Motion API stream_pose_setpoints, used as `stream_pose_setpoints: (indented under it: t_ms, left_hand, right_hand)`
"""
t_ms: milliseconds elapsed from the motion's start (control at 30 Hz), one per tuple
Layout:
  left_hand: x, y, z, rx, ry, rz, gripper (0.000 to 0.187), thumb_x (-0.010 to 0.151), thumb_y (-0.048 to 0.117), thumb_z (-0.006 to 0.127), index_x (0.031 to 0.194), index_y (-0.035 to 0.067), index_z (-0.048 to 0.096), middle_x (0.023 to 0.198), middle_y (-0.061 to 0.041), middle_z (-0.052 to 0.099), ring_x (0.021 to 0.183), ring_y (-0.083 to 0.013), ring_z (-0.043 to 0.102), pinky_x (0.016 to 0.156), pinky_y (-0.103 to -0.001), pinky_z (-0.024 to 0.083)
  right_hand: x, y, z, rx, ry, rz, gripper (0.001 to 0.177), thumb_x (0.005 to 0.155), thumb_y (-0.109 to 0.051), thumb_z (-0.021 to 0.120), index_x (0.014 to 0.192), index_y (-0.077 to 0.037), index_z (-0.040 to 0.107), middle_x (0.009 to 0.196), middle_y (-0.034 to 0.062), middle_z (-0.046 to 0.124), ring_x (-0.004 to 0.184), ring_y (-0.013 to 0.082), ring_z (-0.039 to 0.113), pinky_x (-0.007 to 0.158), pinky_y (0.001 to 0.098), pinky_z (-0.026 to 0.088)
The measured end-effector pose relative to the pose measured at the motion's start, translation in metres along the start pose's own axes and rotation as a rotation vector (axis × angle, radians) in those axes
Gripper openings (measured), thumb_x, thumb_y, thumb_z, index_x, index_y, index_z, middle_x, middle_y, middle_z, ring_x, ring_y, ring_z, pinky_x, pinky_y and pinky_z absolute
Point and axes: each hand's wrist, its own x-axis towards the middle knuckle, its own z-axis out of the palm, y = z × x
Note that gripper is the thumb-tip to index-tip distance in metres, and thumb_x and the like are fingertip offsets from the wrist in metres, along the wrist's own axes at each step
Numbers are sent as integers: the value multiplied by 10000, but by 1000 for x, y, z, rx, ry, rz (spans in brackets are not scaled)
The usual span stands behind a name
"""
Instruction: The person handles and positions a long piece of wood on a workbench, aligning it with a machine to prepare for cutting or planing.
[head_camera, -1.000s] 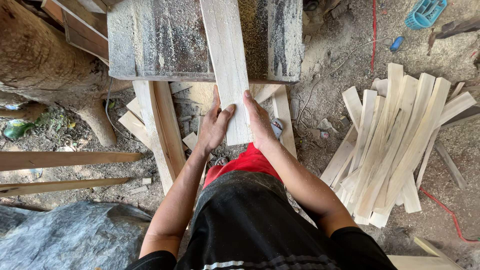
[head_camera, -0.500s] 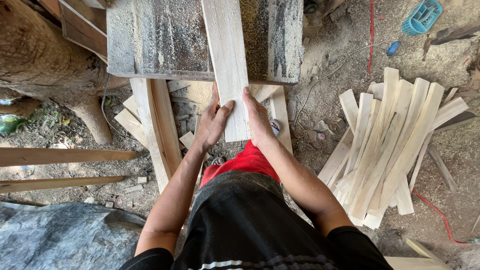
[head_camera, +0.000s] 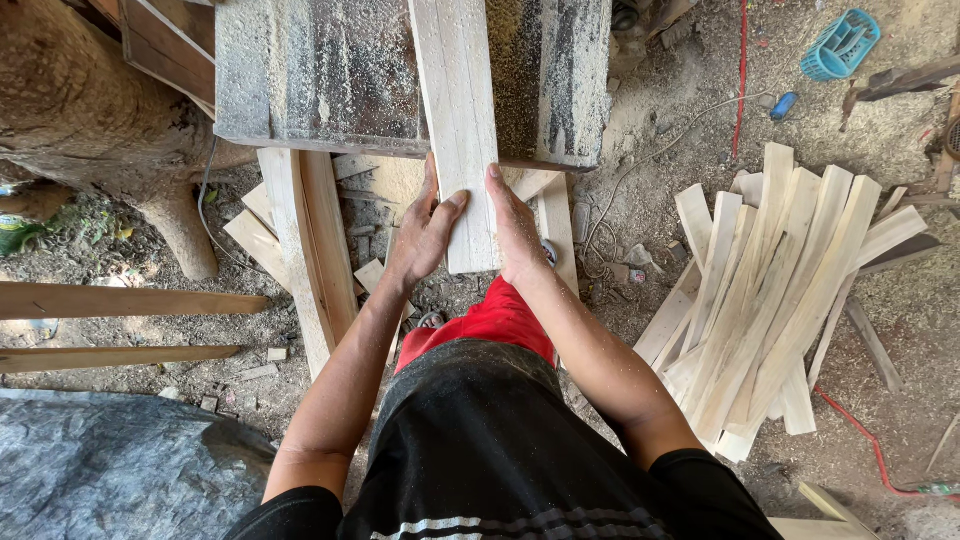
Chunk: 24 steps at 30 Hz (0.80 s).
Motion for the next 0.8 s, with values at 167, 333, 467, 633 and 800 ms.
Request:
stream_pose_setpoints:
  t_ms: [167,333,467,633,800]
  left_hand:
    - [0,7,-2,-14,-16,-76,928,903,543,462,1652,190,45,1475,-230,566,1210,-333,680,1061,-426,481]
    - [4,3,0,-66,-18,-32,930,917,539,476,1654,177,40,1469,-240,571,1215,-315,676,1057,-415,494]
    - [7,7,-1,-69,-29,-85,938,894,537,463,1649,186,31,1416,-230,611,1136,-311,709,1022,-415,516]
    - [7,10,-3,-73,-16,-65,938,913,530,483,1651,170,29,1434,-238,600,1186,-316,691,1071,-424,484]
    - [12,2,-2,-74,-9,-12,925,930,531,485,1649,152,43,1526,-243,510,1251,-323,649,1091,-428,468]
  right_hand:
    - [-1,-1,1,-10,13,22,995,838,-696,611,1577,-84,347,1539,195,476,1404,294,513,1103,430,490]
    - [4,-6,2,-8,9,40,991,833,-697,602,1579,-95,349,1515,210,499,1393,311,533,1081,437,516]
    - [6,-6,2,-52,19,50,981,835,-698,576,1591,-128,317,1513,180,475,1381,286,519,1068,434,518]
    - [9,-5,2,13,-28,20,973,859,-690,594,1569,-67,359,1502,208,523,1372,302,556,1078,428,516]
    - [15,-4,1,27,-11,20,972,849,-677,604,1554,-50,371,1480,239,541,1347,318,581,1065,435,534]
